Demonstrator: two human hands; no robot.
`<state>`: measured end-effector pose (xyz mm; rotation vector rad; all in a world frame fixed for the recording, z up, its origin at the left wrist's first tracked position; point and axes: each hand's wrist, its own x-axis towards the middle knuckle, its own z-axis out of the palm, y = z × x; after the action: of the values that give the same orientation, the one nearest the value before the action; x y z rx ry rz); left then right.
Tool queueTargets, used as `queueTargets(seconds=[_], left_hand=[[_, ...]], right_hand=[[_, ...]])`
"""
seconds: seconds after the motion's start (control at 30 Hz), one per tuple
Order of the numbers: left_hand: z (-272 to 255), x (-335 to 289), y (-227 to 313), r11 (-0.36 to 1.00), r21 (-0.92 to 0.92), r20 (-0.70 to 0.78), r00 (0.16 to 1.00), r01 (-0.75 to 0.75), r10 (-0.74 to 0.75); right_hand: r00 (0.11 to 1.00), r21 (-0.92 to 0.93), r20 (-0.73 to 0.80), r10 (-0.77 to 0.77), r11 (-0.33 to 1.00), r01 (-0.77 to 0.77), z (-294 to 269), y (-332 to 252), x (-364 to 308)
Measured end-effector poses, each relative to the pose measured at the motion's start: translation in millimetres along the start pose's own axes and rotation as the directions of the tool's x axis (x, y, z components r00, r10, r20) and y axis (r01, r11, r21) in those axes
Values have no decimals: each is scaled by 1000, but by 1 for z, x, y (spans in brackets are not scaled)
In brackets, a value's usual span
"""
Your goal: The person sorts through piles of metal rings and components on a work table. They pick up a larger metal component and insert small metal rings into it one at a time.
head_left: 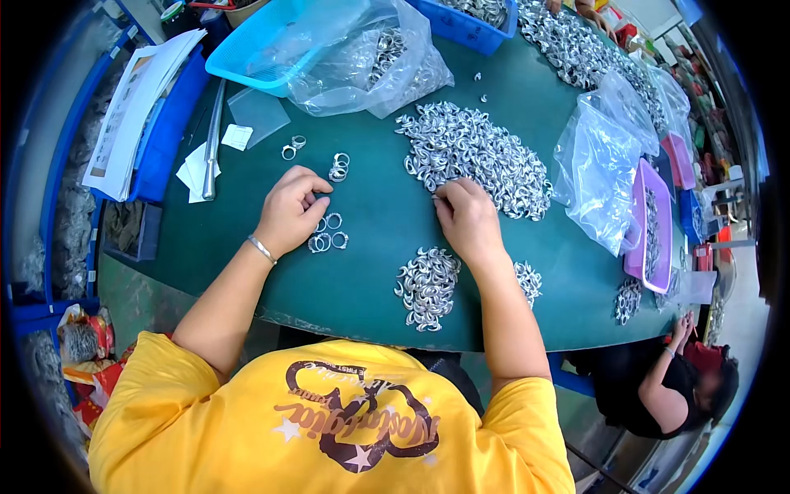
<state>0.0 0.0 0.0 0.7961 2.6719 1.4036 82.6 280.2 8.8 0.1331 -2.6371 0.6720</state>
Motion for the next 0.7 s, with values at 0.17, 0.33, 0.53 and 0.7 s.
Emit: queueTargets(seconds=[0.17, 0.33, 0.53, 0.7], left_hand=[[1, -14, 5, 999, 25, 36, 998, 45, -46], [-1, -6, 0, 1000, -2, 6, 1000, 1, -1], [0, 2, 2, 1000, 3, 10, 1000, -8, 8], [-2, -3, -2, 1000, 23, 7, 1000, -1, 1]], right_hand=[[987, -31, 121, -109, 993, 114, -19, -5, -30], [994, 130, -6, 108, 986, -107, -31, 2, -21], [999, 149, 40, -4, 989, -2, -18, -2, -19], [855, 446, 500, 134, 807, -387, -63, -15, -26]])
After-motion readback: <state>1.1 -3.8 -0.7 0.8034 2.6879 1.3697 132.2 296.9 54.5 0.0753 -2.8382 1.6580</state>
